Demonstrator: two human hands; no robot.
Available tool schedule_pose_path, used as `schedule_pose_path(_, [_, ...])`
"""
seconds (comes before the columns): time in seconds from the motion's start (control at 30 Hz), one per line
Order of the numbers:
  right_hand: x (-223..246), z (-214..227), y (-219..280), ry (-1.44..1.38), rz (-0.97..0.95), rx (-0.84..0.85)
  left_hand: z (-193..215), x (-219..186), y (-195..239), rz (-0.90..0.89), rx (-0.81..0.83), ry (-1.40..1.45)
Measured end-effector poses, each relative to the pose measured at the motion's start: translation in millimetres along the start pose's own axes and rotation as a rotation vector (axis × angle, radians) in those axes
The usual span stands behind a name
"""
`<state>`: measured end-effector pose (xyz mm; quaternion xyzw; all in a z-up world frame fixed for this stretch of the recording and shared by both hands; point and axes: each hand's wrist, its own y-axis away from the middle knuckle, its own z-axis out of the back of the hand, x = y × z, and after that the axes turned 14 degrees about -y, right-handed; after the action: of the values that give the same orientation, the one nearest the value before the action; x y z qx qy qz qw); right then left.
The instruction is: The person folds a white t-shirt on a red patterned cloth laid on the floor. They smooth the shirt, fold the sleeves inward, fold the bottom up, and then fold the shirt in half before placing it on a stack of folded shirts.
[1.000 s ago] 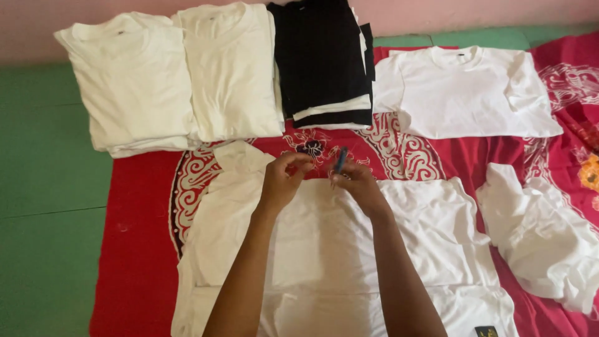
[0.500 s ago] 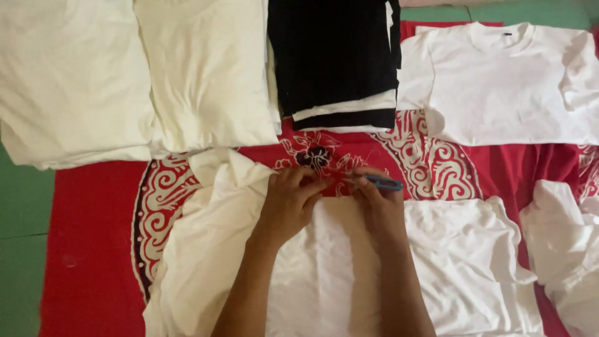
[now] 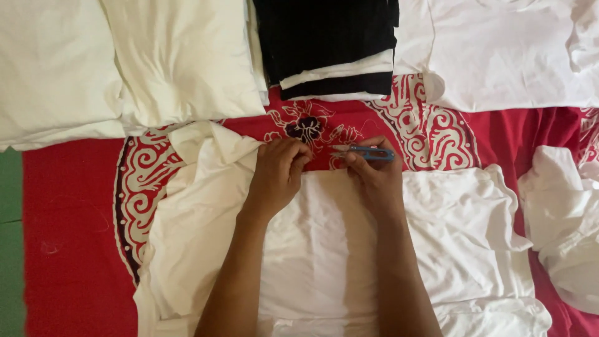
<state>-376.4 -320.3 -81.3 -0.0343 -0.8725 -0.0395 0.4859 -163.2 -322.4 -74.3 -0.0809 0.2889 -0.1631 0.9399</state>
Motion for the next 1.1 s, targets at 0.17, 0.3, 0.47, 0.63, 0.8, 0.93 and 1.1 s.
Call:
schedule_pose_path(0.17, [-11.4, 8.4, -3.5, 0.026, 0.084, -0.001, 1.3, 1.0, -0.9, 0.004, -0.051, 0.071])
schedule_pose_path(0.3, [-4.5, 0.6, 1.3, -0.001, 0.089, -0.044, 10.0, -11.7, -1.2, -0.089, 0.043, -0.137])
schedule_pose_path(0.47, [-0.6, -1.4, 1.5, -0.01, 0.081, -0.01, -0.9, -5.5, 1.0, -0.068, 0.06, -0.177])
schedule_pose_path(0.63, [-3.9, 3.8, 0.3, 0.016, 0.076, -0.019, -4.9, 1.8, 0.2, -0.026, 0.046, -0.085])
schedule_pose_path(0.8, [1.3, 0.5, 2.2, 0.093, 0.081, -0.014, 2.0, -1.1, -0.4, 0.019, 0.014, 0.046])
schedule_pose_path(0.93, [7.7, -7.4, 4.4, 0.116, 0.061, -0.011, 1.0, 2.9, -2.0, 0.045, -0.1, 0.256])
schedule_pose_path(1.1, [8.7, -9.8, 5.4, 0.121, 0.035, -0.002, 16.4, -3.2, -1.9, 0.121, -0.197, 0.505])
